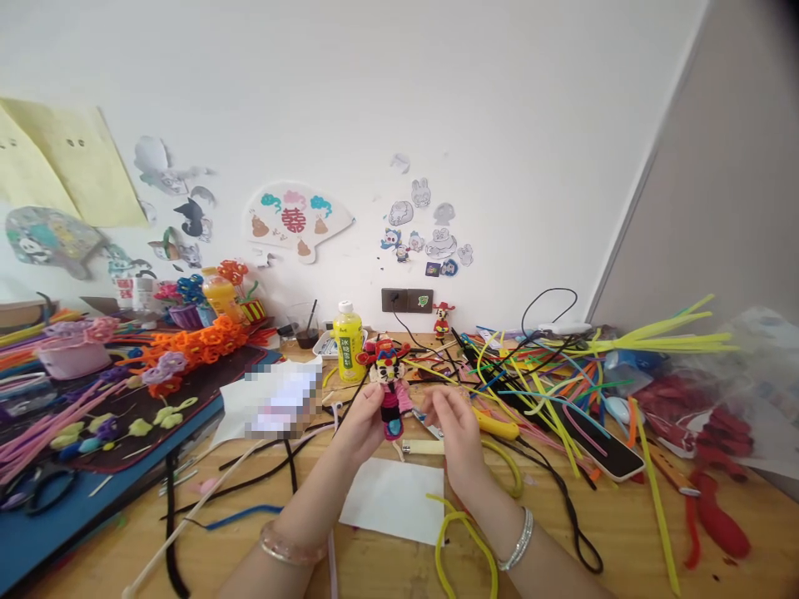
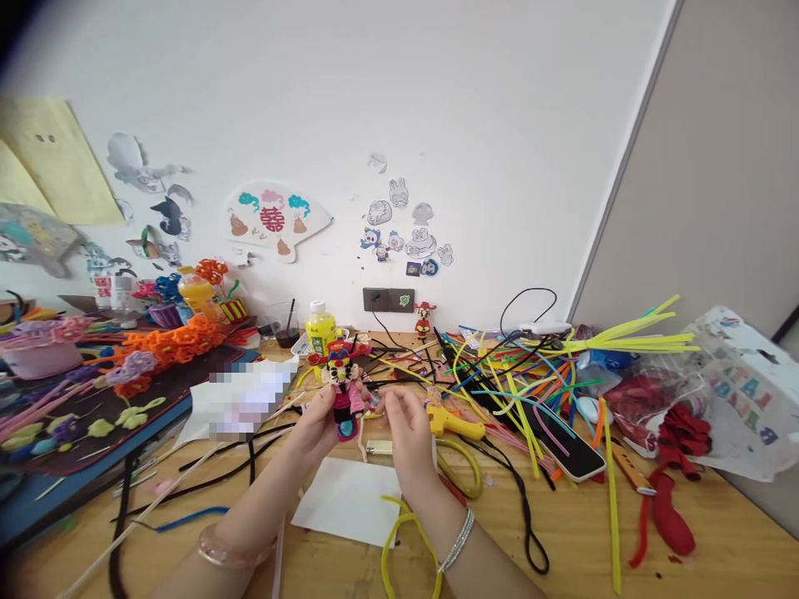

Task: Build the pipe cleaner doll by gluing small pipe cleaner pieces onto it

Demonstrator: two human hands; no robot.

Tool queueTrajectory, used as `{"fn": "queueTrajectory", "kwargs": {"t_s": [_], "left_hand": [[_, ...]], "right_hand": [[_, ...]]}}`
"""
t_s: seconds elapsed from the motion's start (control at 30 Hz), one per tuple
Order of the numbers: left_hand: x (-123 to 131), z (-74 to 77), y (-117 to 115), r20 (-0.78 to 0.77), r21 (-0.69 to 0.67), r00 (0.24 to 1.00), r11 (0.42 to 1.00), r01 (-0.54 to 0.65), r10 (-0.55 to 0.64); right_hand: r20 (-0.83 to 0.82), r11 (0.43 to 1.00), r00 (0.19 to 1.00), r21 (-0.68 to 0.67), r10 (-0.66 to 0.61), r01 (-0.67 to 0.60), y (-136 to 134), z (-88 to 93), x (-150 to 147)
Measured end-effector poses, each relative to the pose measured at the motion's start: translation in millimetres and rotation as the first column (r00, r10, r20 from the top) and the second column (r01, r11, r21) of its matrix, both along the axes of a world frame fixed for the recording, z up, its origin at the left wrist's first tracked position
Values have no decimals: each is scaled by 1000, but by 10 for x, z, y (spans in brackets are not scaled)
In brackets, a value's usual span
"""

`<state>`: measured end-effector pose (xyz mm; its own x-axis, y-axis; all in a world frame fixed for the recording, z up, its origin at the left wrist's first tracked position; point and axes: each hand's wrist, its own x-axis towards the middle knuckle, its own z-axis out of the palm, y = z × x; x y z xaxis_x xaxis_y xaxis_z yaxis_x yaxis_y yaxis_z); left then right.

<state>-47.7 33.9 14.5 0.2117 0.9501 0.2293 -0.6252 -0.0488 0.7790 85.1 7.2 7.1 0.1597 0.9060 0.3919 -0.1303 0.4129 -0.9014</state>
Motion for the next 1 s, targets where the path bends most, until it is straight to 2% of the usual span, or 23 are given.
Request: {"fn": "queueTrajectory", "kwargs": {"t_s": [0.1, 0.17, 0.23, 0.3, 0.37, 0.43, 0.5, 0.63, 0.77, 0.83, 0.87, 0.93, 0.97, 1.0], "left_hand": [[-39, 14, 14, -11, -1, 1000, 1000, -8, 8], [-78, 17, 38, -21, -2, 1000, 1000, -17, 17], [-131, 19, 74, -31, 0, 999, 999, -38, 38], [-192, 23, 118, -50, -1, 997, 998, -62, 62], [-252, 30, 163, -80, -5, 993, 996, -87, 86], [-305, 31, 208, -114, -6, 987, 993, -115, 114], [-349, 19, 256, -154, -3, 977, 989, -149, 147], [-408, -44, 348, -236, 12, 943, 971, -240, 236], [-416, -96, 369, -325, 36, 899, 953, -299, 295], [-391, -103, 347, -373, 48, 883, 956, -289, 285], [-372, -104, 333, -397, 52, 876, 960, -275, 273], [-322, -104, 303, -438, 53, 867, 969, -240, 239], [-295, -103, 290, -454, 50, 864, 974, -220, 218], [-268, -103, 279, -466, 44, 863, 979, -199, 197]], "right_hand": [[241, 993, 964, 0, -112, 116, 102, -64, 68], [447, 988, 882, 42, -151, 147, 140, -113, 97], [660, 981, 726, 140, -196, 137, 144, -156, 102], [835, 964, 489, 259, -251, 53, 135, -195, 72], [919, 942, 267, 324, -291, -88, 141, -237, 1], [941, 919, 145, 333, -307, -211, 181, -289, -106], [944, 901, 95, 330, -316, -281, 250, -344, -235], [943, 878, 47, 325, -331, -351, 379, -396, -455], [942, 853, 54, 322, -330, -411, 312, -300, -488], [946, 850, 122, 323, -301, -416, 198, -220, -418], [946, 858, 184, 322, -269, -400, 135, -184, -368], [831, 932, 556, 213, -14, -295, 26, -131, -258], [696, 954, 711, 133, 102, -267, -13, -118, -205], [526, 964, 827, 48, 197, -261, -37, -115, -158]]}}
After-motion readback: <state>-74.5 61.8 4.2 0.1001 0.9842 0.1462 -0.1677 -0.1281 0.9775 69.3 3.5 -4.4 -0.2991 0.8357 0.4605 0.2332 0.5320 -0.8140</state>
